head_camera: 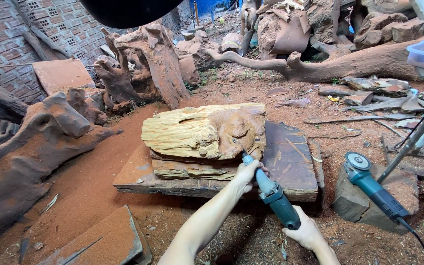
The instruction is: Carving a large piece of wood using a die grinder
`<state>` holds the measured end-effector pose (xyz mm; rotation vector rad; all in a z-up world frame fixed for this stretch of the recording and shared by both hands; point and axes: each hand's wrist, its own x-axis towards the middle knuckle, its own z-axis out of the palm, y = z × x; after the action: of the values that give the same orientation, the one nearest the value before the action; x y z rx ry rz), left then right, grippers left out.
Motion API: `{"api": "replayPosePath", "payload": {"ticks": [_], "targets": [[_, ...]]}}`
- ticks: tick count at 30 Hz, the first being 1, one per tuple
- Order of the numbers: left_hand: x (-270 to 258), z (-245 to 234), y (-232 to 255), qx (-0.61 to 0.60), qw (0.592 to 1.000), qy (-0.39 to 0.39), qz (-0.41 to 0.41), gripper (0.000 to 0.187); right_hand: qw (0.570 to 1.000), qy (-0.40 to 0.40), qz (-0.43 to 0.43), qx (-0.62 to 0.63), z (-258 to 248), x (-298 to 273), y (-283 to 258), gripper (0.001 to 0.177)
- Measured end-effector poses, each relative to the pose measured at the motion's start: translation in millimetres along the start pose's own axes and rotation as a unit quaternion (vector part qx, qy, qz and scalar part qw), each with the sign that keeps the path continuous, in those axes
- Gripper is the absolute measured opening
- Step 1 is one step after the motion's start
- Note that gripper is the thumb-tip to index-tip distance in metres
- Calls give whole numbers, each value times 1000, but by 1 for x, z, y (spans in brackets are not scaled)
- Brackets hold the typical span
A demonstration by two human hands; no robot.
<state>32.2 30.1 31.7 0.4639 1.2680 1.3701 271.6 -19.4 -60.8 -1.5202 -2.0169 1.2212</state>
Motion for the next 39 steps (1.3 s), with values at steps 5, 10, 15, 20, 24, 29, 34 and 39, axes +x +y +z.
{"api": "replayPosePath", "payload": {"ticks": [5, 10, 15, 20, 24, 29, 34, 39], "targets": [[5, -2, -6, -11, 1000, 1, 2, 3, 1000, -5, 9, -27, -5, -4, -3, 75], [7, 0, -12, -115, 993, -10, 19, 6, 1000, -6, 10, -24, -2, -8, 1, 76], [21, -2, -28, -136, 990, -23, 37, 6, 1000, 5, 21, 6, 18, -13, 12, 81], [24, -1, -37, 0, 997, -14, 74, 7, 999, -5, 30, 40, 55, -14, 33, 80], [6, 5, -25, 64, 994, 34, 82, 7, 992, 35, -9, 123, 77, -19, 37, 71], [-1, 6, -12, -2, 997, 18, 80, 4, 981, 44, -31, 187, 98, -24, 25, 64], [12, 2, -15, 132, 986, 43, 93, 4, 972, 58, -27, 228, 115, -39, 14, 52], [2, 5, -11, 123, 990, 17, 67, 5, 933, 26, -7, 358, 128, -52, 1, 45]]}}
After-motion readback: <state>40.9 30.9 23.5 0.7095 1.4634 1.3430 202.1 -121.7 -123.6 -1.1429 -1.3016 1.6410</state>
